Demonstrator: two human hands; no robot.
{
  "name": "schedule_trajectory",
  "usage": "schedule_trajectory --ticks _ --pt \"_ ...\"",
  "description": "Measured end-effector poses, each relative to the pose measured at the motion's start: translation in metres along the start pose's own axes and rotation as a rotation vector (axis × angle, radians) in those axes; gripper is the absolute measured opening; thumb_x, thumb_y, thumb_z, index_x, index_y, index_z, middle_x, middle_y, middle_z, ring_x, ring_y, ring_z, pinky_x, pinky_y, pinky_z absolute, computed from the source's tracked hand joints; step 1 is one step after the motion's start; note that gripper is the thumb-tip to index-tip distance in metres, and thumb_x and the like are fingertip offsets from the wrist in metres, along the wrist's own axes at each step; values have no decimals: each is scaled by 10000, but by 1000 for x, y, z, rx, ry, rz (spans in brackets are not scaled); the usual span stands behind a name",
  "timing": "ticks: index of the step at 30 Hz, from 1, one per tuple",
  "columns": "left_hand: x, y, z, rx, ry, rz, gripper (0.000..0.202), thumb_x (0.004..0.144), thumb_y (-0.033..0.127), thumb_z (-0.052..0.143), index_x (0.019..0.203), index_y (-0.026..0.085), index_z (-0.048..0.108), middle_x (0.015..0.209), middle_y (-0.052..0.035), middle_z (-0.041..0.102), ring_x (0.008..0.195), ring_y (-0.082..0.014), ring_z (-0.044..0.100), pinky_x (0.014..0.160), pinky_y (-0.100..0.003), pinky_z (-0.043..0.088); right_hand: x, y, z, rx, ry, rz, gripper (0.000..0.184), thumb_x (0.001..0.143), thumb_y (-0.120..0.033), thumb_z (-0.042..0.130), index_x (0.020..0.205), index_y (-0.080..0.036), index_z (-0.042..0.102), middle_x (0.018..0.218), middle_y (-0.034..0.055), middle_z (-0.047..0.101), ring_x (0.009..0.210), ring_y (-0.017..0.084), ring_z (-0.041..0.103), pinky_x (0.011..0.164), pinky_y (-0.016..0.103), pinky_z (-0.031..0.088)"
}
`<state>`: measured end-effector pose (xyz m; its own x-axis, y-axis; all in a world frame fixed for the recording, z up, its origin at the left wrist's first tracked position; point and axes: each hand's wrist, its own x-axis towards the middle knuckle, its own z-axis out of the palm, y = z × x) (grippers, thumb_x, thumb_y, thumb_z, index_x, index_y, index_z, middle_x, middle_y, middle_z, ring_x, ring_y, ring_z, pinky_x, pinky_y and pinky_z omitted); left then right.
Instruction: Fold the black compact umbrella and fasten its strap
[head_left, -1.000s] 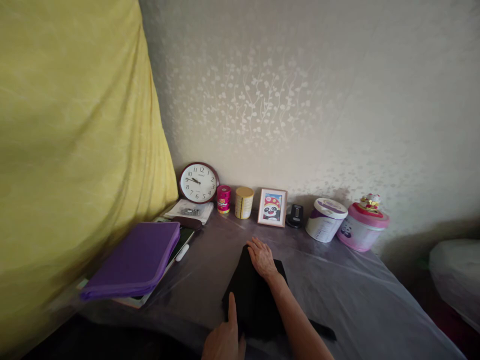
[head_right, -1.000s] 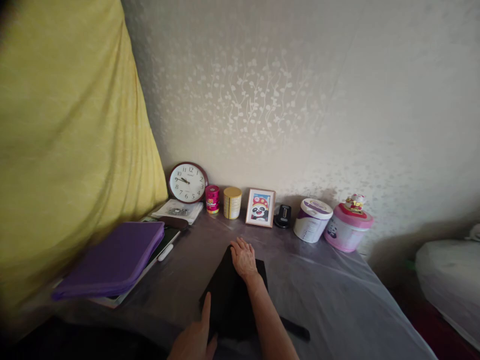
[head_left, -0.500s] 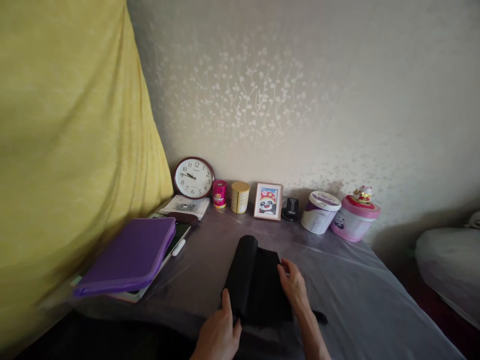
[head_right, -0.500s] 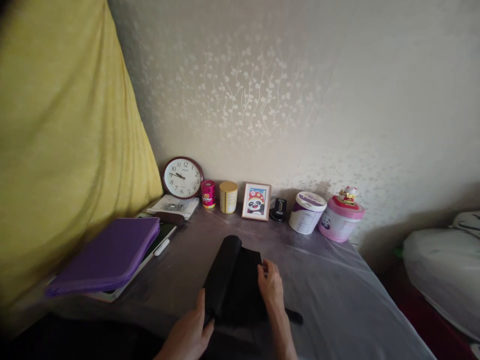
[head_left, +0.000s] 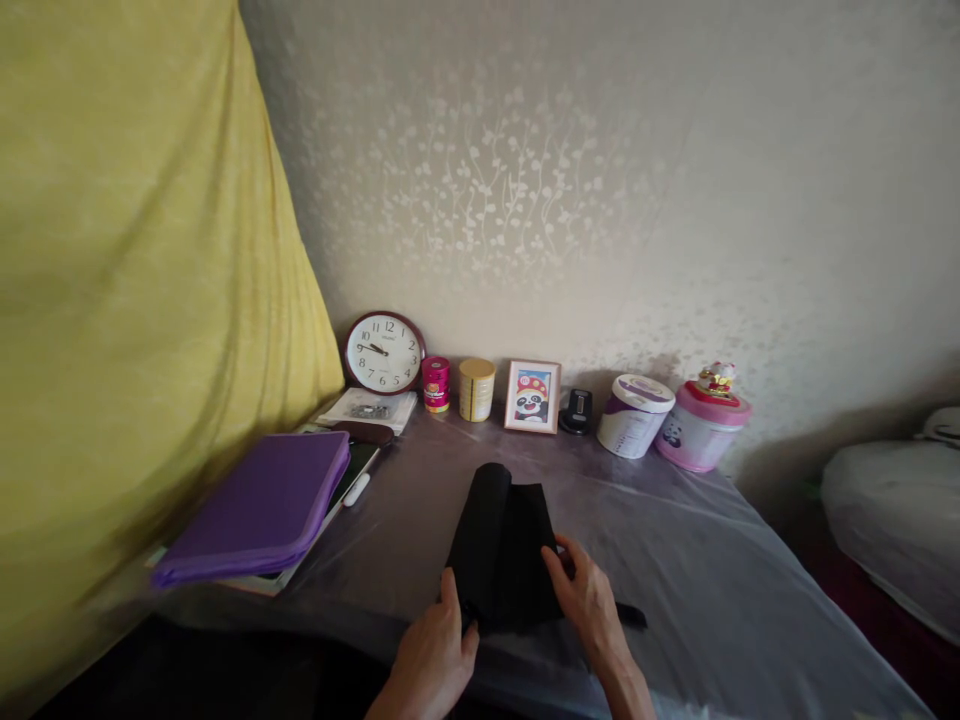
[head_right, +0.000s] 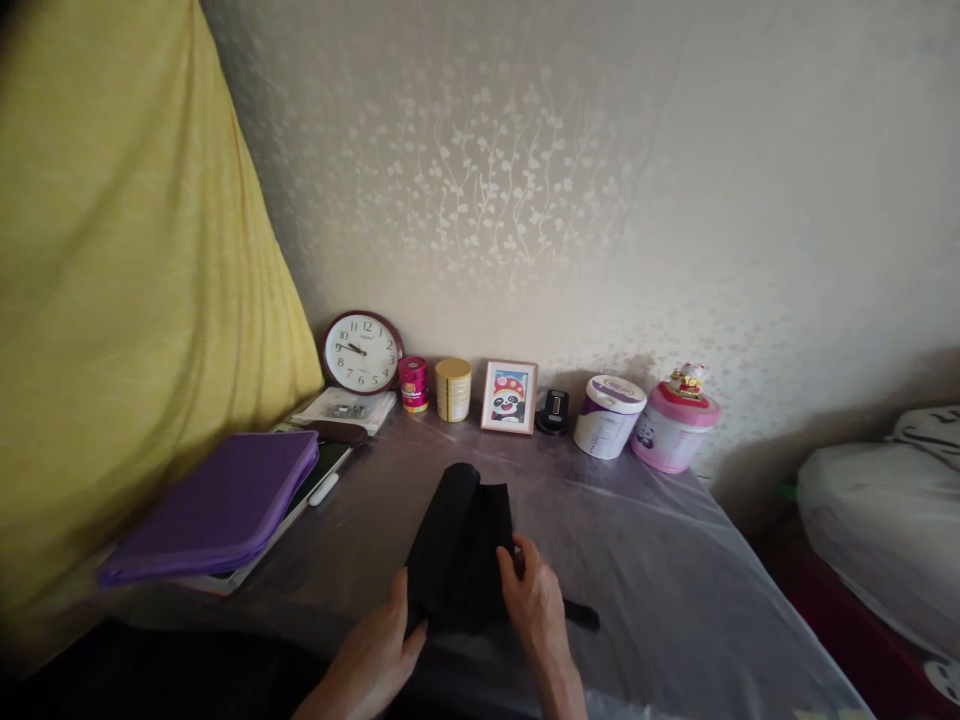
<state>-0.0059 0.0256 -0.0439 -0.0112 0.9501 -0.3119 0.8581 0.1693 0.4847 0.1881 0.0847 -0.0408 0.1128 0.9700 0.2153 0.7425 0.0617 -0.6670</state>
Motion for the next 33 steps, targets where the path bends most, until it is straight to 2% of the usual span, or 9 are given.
schedule_trajectory --ticks 7,13,15,18,23,27,33 --pt "-3 5 -5 -14 -9 -4 648 825 260 369 1364 -15 136 1005 -180 643 899 -237 618 731 -285 431 -8 -9 11 172 -83 5 396 738 -394 501 1054 -165 569 897 78 670 849 242 629 744 331 476" --pt "-3 6 -4 8 3 -3 649 830 253 354 1368 -34 132 1013 -188 644 921 -266 616 759 -324 440 8 -49 14 555 -210 -32 330 748 -366 506 1003 -173 589 874 50 668 816 207 621 725 304 486" --pt "-3 6 -2 31 5 -6 649 829 252 358 1370 -31 137 1031 -195 637 932 -269 613 767 -328 441 14 -61 22 657 -235 -16 343 726 -360 538 1005 -169 597 877 49 670 825 207 619 729 307 490" --pt "-4 7 -1 66 -1 -10 638 833 243 352 1371 -30 143 1020 -192 644 927 -270 615 767 -334 443 21 -73 38 696 -237 17 379 674 -349 596 1002 -160 614 886 51 671 833 209 615 732 313 490" --pt "-3 9 -3 90 -7 6 634 831 210 357 1363 -55 138 1026 -203 639 936 -261 612 770 -319 444 23 -86 61 553 -219 20 361 643 -287 617 978 -155 627 769 23 651 748 180 602 692 278 475" --pt "-4 13 -7 104 -16 -24 609 834 199 350 1360 -46 167 1030 -207 636 936 -267 614 773 -326 447 22 -96 67 308 -340 -65 328 686 -218 564 1010 -178 593 661 -19 611 646 144 584 601 233 437" --pt "-6 5 -3 35 13 21 616 849 273 345 1371 5 159 1057 -192 626 950 -241 611 788 -294 439 22 -102 66 -37 -384 -171 345 729 -191 520 1070 -154 556 763 32 665 766 169 616 665 238 400"
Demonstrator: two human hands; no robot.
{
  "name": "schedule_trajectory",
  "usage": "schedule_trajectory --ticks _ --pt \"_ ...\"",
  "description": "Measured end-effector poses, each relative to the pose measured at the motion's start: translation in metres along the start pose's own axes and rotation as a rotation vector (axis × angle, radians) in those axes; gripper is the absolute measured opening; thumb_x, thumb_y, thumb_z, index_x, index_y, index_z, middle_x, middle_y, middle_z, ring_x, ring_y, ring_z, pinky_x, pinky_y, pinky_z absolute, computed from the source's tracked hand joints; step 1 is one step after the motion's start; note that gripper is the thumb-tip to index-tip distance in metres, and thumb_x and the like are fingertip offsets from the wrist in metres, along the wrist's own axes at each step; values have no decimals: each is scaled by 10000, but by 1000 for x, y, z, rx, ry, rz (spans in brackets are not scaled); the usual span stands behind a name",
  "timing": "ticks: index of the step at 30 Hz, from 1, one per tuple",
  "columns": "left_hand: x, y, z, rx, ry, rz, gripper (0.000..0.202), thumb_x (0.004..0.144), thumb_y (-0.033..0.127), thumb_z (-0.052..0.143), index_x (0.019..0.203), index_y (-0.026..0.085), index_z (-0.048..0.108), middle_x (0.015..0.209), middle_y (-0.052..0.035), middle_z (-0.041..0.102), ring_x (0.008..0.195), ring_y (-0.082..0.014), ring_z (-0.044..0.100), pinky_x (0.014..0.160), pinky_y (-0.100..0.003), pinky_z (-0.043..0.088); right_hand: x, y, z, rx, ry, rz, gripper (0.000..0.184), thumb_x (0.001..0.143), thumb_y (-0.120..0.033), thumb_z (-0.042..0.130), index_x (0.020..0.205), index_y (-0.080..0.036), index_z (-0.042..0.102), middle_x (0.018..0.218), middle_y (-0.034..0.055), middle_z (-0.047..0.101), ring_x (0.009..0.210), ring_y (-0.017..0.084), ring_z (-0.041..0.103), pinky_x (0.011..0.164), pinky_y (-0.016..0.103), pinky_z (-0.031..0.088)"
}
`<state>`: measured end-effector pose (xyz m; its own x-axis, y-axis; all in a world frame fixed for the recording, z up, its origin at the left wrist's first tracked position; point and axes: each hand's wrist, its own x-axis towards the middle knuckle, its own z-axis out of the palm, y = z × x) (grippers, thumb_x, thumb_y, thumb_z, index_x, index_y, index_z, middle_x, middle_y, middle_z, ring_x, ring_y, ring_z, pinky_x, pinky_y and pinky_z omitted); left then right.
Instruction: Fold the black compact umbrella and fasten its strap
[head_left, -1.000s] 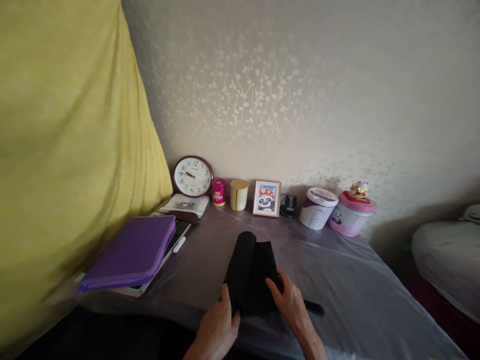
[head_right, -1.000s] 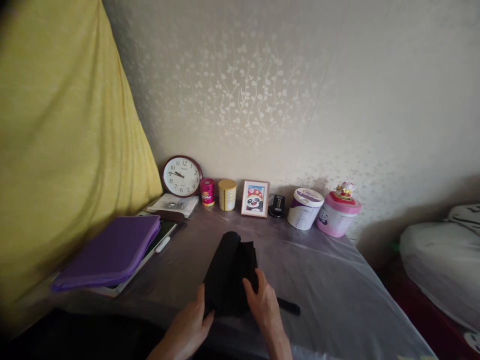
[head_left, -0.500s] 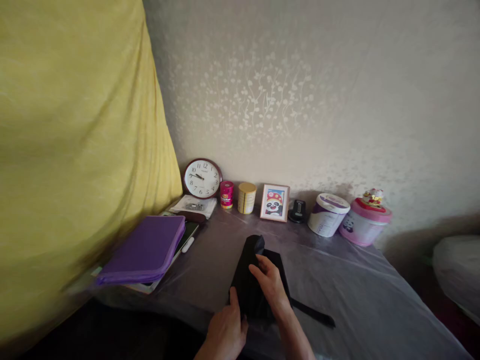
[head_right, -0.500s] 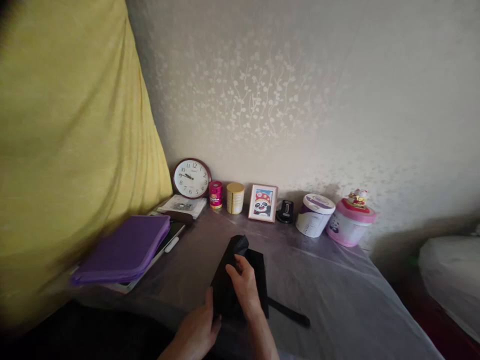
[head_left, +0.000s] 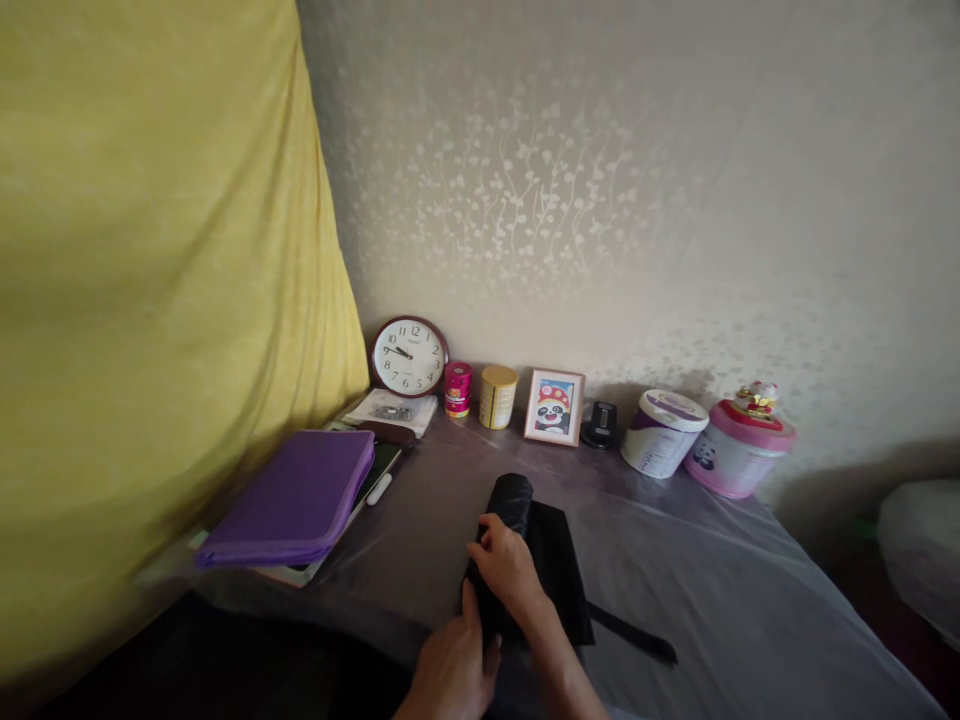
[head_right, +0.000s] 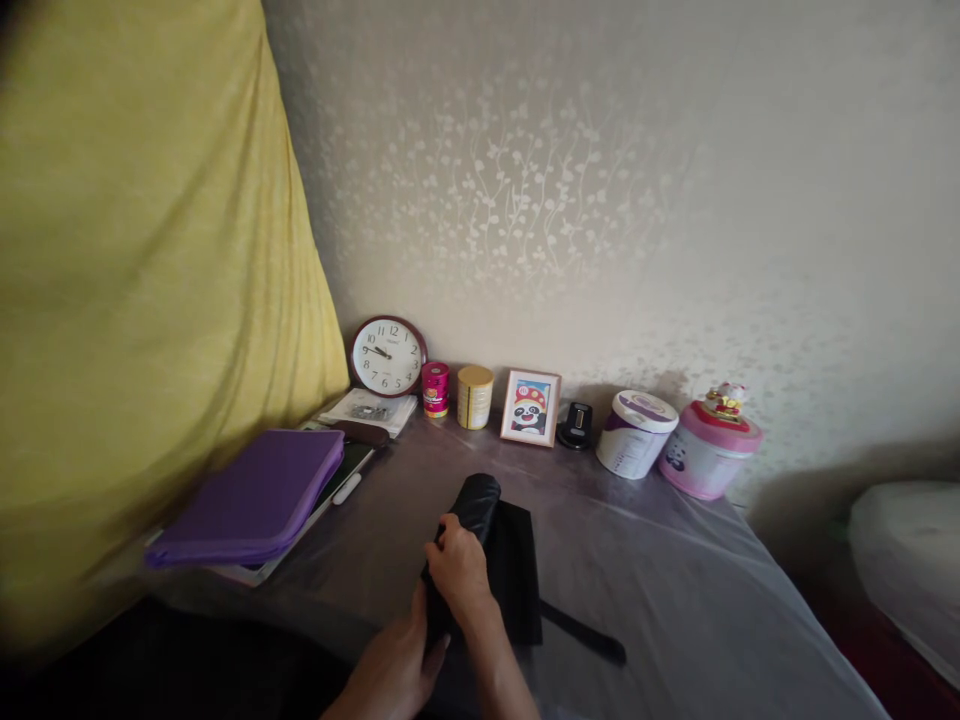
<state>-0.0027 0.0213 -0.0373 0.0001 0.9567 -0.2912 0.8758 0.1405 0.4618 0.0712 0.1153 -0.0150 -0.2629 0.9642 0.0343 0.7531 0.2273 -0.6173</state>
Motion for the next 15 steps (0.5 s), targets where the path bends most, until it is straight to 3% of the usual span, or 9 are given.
schedule_trajectory --ticks 5,9,15 --pt "-6 -15 7 -43 91 92 651 848 325 300 1368 -21 117 1185 -215 547 994 -225 593 838 -283 438 0 -1 4 -76 -27 -14 369 735 -190 500 1101 -162 540 836 43 682 828 177 622 698 244 395" --pt "-10 -17 6 -27 74 174 640 841 300 280 1376 -6 106 1328 -214 407 1090 -205 539 891 -266 419 -2 -3 3 -99 -43 -43 336 732 -187 481 1056 -192 567 817 19 689 821 169 625 682 237 389" --pt "-8 -9 6 45 -9 163 623 819 254 335 1382 48 164 1222 -198 512 999 -228 588 858 -306 445 -5 -2 0 -143 -97 -79 307 731 -199 470 1006 -240 601 842 -1 692 850 151 622 685 217 384"
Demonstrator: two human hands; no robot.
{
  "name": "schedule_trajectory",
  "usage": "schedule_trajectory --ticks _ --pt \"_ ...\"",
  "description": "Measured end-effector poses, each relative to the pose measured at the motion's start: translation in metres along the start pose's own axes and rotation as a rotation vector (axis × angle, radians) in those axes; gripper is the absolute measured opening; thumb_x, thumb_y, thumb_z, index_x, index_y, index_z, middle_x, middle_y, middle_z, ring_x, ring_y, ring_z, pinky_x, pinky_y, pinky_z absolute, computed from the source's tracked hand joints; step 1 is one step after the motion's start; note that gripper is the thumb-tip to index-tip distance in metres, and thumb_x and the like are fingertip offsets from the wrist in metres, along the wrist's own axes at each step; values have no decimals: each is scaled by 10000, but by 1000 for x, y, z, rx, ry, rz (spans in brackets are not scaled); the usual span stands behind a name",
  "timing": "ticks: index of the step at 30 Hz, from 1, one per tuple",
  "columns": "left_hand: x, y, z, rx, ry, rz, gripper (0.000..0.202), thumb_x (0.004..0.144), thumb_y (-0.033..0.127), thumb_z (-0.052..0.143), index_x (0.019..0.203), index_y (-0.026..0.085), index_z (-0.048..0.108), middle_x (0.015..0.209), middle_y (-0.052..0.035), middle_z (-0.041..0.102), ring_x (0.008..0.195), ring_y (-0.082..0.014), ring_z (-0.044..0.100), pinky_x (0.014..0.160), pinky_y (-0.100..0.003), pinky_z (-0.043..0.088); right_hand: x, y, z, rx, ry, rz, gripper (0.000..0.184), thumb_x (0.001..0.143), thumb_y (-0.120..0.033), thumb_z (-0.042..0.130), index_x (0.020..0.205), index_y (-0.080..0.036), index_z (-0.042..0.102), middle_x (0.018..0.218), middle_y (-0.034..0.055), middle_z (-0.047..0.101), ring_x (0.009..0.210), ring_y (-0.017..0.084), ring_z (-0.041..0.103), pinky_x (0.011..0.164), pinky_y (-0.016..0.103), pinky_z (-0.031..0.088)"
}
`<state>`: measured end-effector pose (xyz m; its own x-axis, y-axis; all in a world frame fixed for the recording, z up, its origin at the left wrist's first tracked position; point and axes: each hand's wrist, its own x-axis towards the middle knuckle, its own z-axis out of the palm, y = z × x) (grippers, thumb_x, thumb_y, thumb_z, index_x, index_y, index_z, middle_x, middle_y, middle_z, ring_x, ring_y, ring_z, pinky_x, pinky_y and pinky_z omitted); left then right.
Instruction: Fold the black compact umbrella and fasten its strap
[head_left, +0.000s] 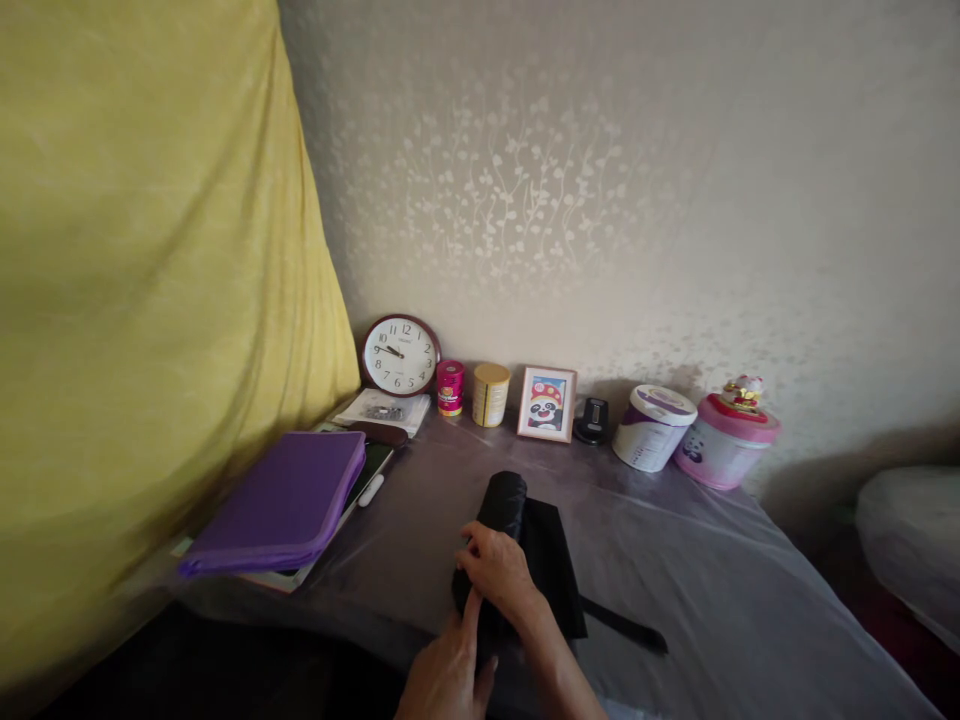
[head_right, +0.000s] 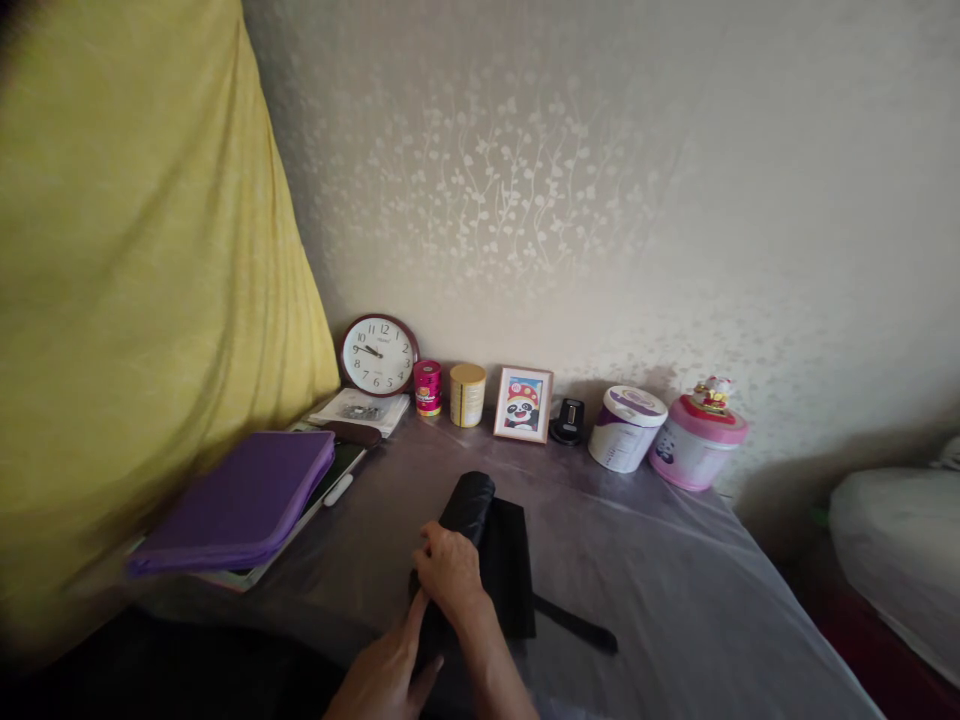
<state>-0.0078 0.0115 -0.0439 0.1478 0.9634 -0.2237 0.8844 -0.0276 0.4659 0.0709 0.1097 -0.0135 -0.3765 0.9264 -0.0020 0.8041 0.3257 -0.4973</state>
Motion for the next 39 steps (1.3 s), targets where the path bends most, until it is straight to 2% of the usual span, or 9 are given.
schedule_trajectory --ticks 9,12,15,18,22,24,26,31,39 --pt "1 3 1 20 -6 -16 605 828 201 330 1381 28 158 1263 -212 469 1009 -216 581 863 -288 439 -2 -1 -4 -94 -44 -102 324 752 -207 445 1031 -238 608 876 20 694 876 176 625 720 235 400" --pt "1 3 0 18 -11 -31 596 834 193 322 1390 63 150 1262 -196 477 989 -210 593 848 -280 446 -1 -2 -6 -121 -73 -153 331 771 -212 426 1050 -229 604 888 36 692 887 182 623 743 244 406" --pt "2 3 1 14 -12 -58 578 842 202 314 1392 100 169 1280 -186 464 983 -212 600 837 -278 449 -1 -3 -8 -52 -106 -220 336 762 -196 447 1059 -235 601 884 23 691 882 173 620 760 240 412" --pt "4 1 4 -25 -21 -81 596 840 207 324 1397 96 146 1252 -187 492 967 -216 607 834 -275 446 -5 -1 -14 154 -129 -331 300 788 -213 461 1051 -246 601 905 -1 681 857 142 614 766 220 424" --pt "6 1 2 -108 -8 -103 666 835 213 337 1402 71 18 1131 -169 590 932 -212 622 821 -267 444 -16 14 -24 354 69 -354 249 854 -269 420 995 -237 623 961 16 655 904 145 582 827 257 432" --pt "8 3 -1 -105 -26 -145 683 831 212 349 1400 81 -6 1070 -158 627 904 -220 631 797 -280 450 -20 26 -25 339 170 -338 252 867 -279 409 966 -227 635 977 39 648 948 165 563 866 297 424" --pt "9 6 -5 -100 -60 -192 695 826 209 365 1398 86 -10 1018 -152 653 893 -233 637 775 -298 456 -19 38 -22 287 207 -358 257 871 -267 404 963 -221 640 1022 55 637 1026 187 529 912 341 404" --pt "12 5 -9 -118 -84 -195 730 812 208 389 1392 76 -33 960 -152 676 886 -237 645 758 -299 458 6 57 -7 116 212 -434 279 877 -232 394 1032 -214 625 1147 52 599 1185 196 423 1021 421 278" --pt "12 -1 -1 -163 -40 -195 769 796 211 410 1395 133 -66 939 -135 686 849 -231 657 729 -302 460 62 73 -6 -32 225 -358 303 887 -233 359 1048 -235 617 1185 35 582 1224 174 385 1035 424 201"
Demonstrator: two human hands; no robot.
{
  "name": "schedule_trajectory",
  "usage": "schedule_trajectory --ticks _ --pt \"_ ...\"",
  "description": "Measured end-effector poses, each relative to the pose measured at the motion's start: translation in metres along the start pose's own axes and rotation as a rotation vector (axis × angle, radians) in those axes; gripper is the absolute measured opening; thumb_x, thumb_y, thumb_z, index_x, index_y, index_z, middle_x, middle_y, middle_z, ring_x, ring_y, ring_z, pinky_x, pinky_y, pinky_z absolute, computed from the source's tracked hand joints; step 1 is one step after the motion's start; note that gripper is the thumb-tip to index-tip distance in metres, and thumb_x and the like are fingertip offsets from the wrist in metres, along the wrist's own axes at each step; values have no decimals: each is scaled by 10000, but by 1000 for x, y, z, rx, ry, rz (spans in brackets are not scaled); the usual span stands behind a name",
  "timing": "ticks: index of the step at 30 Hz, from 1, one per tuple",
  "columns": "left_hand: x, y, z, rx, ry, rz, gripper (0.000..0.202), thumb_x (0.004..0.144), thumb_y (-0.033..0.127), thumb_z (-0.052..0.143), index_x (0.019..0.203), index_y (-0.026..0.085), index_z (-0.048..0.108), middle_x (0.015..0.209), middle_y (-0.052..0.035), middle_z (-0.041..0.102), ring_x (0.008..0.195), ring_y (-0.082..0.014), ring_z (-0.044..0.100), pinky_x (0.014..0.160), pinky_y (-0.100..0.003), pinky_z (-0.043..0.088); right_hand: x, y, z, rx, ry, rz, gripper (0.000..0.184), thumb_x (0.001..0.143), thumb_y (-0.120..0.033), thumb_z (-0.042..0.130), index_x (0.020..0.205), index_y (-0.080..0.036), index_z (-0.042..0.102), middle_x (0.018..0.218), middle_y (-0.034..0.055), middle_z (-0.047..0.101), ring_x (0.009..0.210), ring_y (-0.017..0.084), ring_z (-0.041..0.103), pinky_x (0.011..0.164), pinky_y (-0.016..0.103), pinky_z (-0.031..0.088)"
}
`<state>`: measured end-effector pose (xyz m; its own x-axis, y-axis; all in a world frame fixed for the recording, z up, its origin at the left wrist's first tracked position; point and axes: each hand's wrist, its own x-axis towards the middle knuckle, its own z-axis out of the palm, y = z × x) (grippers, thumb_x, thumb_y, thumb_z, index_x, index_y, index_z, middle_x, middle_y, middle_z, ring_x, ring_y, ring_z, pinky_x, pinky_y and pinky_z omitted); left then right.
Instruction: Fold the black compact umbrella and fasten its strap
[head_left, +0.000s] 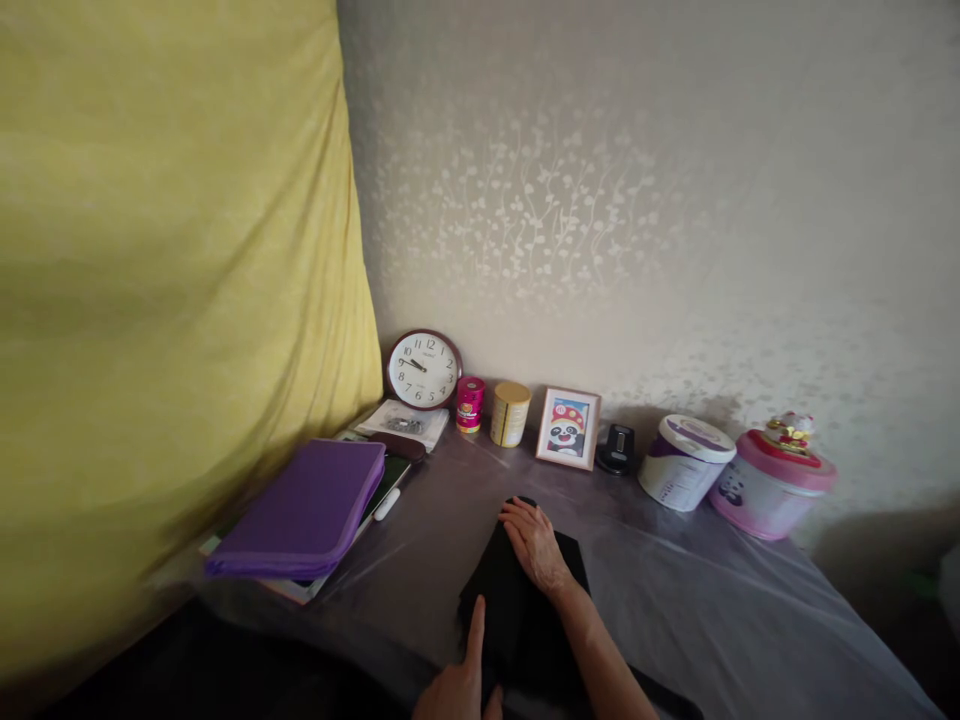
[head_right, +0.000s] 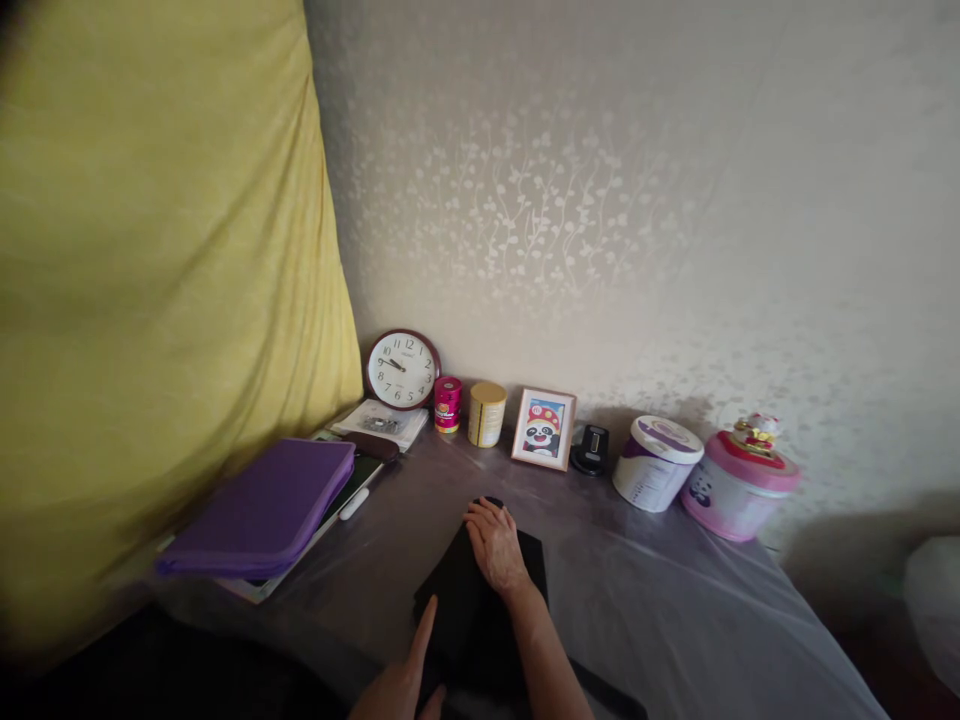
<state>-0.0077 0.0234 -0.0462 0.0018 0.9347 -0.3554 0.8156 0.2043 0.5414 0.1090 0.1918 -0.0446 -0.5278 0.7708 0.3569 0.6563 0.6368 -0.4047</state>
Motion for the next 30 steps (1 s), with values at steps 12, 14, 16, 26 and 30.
schedule_trajectory --ticks 12,14,16,26,30 --pt "-6 1 -4 -2 34 55 730 826 240 383 1397 107 -52 950 -116 681 863 -186 640 755 -254 430 -29 50 -17 62 331 449 311 768 -263 427 1001 -157 604 1033 105 628 997 212 568 888 357 426" --pt "-7 1 -4 22 23 54 725 836 260 372 1395 106 -64 939 -116 681 836 -194 644 727 -257 433 -50 57 -22 158 368 549 300 745 -303 437 941 -170 621 962 95 651 913 216 605 828 345 461" --pt "-7 -1 -3 28 30 63 726 841 266 365 1394 98 -74 941 -118 679 831 -198 644 720 -255 433 -69 57 -27 231 368 620 314 733 -356 443 909 -177 632 927 88 665 867 225 619 800 348 470" --pt "-4 -8 6 17 69 93 722 856 268 356 1392 115 -103 943 -95 680 830 -172 642 703 -217 419 -105 15 -31 396 344 659 413 734 -503 461 911 -177 643 853 71 685 830 243 626 748 340 478" --pt "-6 -5 4 22 51 75 704 864 281 336 1394 126 -102 957 -100 679 819 -182 647 685 -225 423 -114 0 -30 422 289 686 431 720 -499 517 982 -171 612 862 66 683 832 244 631 724 321 488"
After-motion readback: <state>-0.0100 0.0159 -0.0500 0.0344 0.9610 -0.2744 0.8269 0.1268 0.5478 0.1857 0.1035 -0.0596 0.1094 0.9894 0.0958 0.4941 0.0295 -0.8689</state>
